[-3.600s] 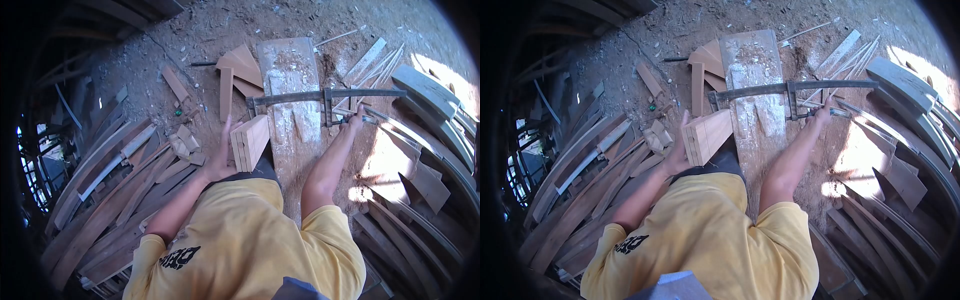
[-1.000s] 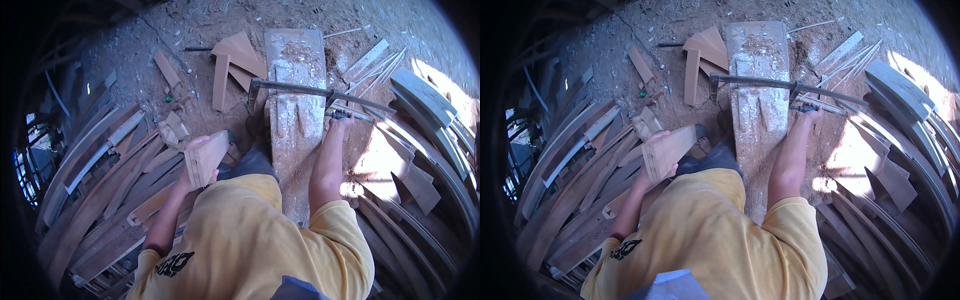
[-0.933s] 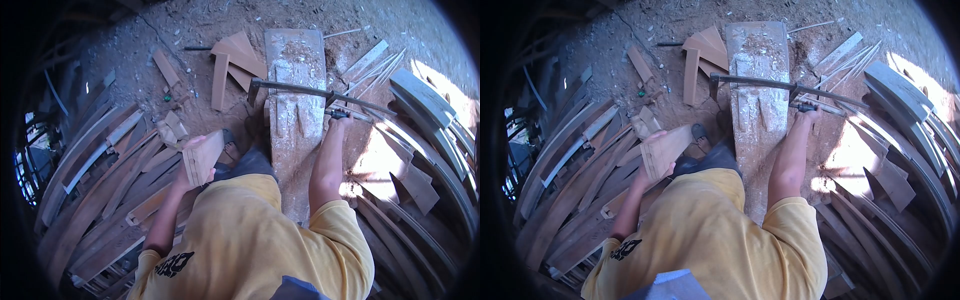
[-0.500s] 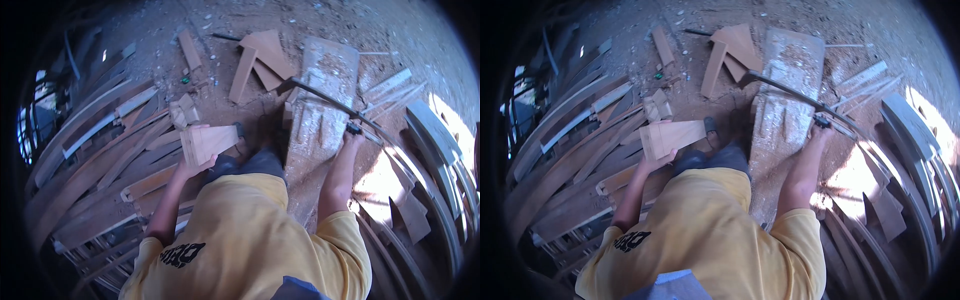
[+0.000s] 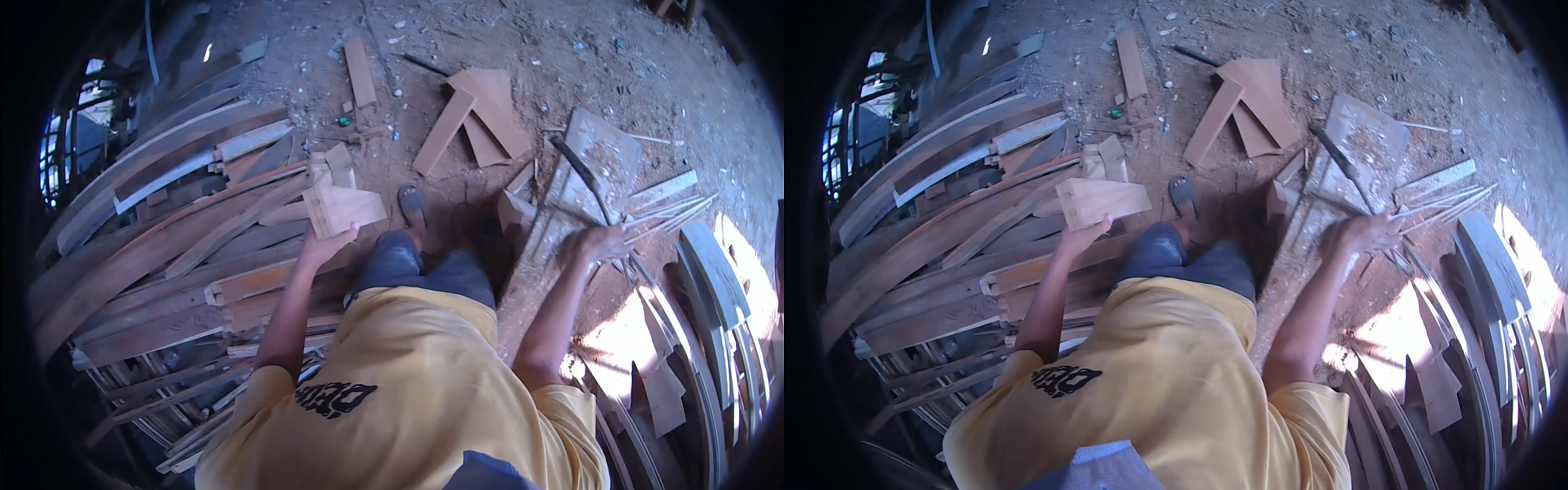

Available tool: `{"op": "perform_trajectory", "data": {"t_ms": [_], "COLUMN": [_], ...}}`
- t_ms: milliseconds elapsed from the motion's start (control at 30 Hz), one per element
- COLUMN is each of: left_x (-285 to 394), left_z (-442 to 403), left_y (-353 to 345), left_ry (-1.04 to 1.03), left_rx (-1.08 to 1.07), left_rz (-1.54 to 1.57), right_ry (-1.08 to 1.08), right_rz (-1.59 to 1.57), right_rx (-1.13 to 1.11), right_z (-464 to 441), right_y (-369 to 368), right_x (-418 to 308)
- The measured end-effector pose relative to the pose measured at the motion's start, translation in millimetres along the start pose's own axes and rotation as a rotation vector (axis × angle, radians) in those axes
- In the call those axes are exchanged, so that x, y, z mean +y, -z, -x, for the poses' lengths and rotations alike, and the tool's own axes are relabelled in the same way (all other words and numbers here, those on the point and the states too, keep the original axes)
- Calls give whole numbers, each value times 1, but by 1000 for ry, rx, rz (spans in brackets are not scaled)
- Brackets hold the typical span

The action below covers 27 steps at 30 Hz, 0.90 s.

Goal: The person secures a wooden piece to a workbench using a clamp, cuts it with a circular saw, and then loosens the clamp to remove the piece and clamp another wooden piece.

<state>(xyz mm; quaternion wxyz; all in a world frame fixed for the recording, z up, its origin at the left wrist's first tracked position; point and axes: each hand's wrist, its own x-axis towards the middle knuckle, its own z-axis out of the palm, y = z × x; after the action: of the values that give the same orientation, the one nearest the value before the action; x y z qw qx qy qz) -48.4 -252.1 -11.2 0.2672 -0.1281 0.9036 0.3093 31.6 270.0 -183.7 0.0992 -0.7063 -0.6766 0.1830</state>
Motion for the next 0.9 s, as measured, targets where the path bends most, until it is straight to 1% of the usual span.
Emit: {"op": "perform_trajectory", "data": {"t_ms": [33,67,100,133,200,233,267,333,400,433,467,500,533,567,600,633,700,733,767,800,833,867,900], "left_x": [-7,-16,-25,-35,-51,-54,-57,-57,-57,-74,-106,-111,-116,-90,-86,-91,-108,-118,-128,-141,-150,-161,-200], "left_z": [-12,-26,-43,-63,-113,-141,-169,-233,-296,-343,-398,-422,-446,-459,-475,-494,-521,-532,-540,-546,-549,-548,-555], "left_y": [7,14,21,29,47,55,68,83,106,107,99,105,112,117,133,141,127,113,98,81,57,27,-9], "left_ry": [4,-47,-98,-91,-168,-169,-161,-162,-69,-69,-115,-128,-147,-130,-37,59,1,15,91,172,185,358,418], "left_rx": [13,26,37,52,161,160,184,192,212,200,444,551,658,614,530,440,498,467,525,585,565,474,327], "left_rz": [-3,23,47,44,-69,-73,-52,-26,-36,-42,8,70,130,217,278,341,581,579,690,796,793,763,687], "right_ry": [36,144,308,435,204,64,68,232,413,523,597,735,667,596,577,710,621,597,573,285,281,214,199], "right_rz": [49,118,220,304,74,90,20,116,238,323,372,490,300,124,173,278,186,180,169,-115,-94,-201,-289], "right_rx": [62,153,284,389,234,206,188,205,286,338,364,424,383,355,326,360,330,265,200,181,191,171,129], "right_z": [-4,-17,-41,-57,-24,-29,-8,-17,-39,-52,-59,-60,-63,-66,-63,-75,-86,-96,-107,-79,-67,-60,-57], "right_y": [-11,-31,-59,-76,-36,-38,-20,-33,-36,-37,-37,-36,-38,-38,-37,-37,-36,-31,-29,-30,-30,-30,-28], "right_x": [7,29,60,82,34,34,8,31,53,60,63,63,60,61,65,82,93,106,117,82,65,55,55]}}
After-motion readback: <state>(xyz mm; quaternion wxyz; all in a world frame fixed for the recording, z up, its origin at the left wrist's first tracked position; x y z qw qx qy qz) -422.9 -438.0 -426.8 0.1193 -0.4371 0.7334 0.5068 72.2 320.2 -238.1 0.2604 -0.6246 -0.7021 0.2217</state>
